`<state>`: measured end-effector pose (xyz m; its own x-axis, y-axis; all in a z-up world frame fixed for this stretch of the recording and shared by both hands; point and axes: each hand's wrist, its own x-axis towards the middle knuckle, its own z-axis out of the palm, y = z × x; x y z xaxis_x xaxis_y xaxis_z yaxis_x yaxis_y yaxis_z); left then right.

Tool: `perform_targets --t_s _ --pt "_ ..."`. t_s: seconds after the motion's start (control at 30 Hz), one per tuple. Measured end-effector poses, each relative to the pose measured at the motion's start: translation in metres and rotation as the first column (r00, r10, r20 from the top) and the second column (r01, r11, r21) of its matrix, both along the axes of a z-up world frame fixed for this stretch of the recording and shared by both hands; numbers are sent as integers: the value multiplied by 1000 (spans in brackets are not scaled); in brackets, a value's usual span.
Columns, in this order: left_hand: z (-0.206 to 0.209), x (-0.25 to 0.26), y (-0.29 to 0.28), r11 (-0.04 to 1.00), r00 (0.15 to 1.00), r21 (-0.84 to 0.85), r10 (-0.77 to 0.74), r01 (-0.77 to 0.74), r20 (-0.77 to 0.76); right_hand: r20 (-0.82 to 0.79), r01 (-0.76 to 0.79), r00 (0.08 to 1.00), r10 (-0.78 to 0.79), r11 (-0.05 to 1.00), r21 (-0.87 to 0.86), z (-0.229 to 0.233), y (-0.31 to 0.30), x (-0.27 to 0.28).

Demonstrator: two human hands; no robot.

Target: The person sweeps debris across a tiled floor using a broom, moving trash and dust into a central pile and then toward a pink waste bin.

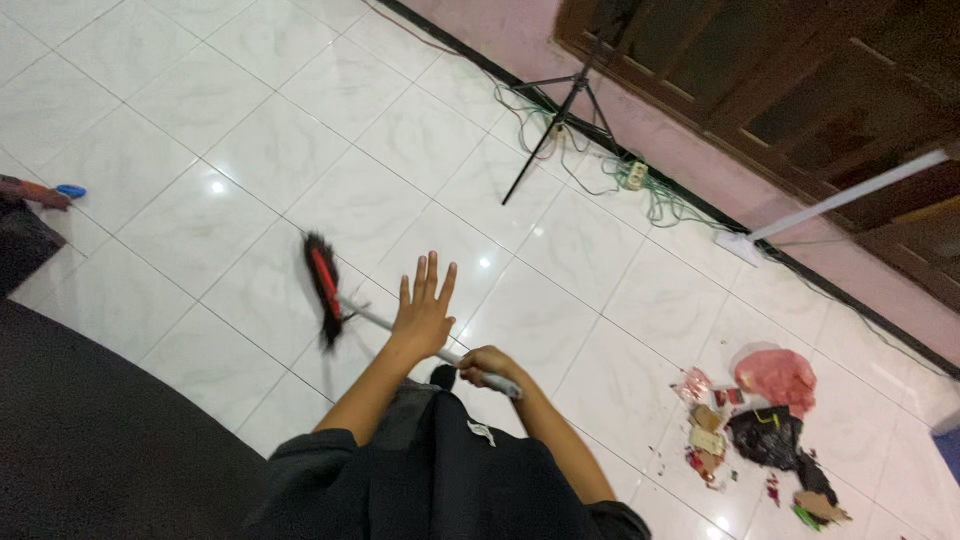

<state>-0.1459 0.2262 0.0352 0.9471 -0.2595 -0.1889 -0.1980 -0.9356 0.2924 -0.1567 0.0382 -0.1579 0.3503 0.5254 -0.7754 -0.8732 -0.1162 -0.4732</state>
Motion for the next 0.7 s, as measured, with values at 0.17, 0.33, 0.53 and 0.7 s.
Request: perform_targets --t_s 0.17,0.33,0.53,0.7 --pt "1 -61 -50 998 995 22 -66 64 72 -588 504 764 -267 815 285 -17 -94 -127" --pt "-21 -159 -122 973 979 -103 -201 205 41 -533 777 603 -594 590 221 -8 -219 -309" --pt "-27 -233 -148 921 941 -197 -337 336 32 -328 932 328 -886 361 -44 36 -357 -410" --pt "-25 -262 -142 943 956 -181 -291 278 -47 317 776 595 -739 425 -466 51 -367 -384"
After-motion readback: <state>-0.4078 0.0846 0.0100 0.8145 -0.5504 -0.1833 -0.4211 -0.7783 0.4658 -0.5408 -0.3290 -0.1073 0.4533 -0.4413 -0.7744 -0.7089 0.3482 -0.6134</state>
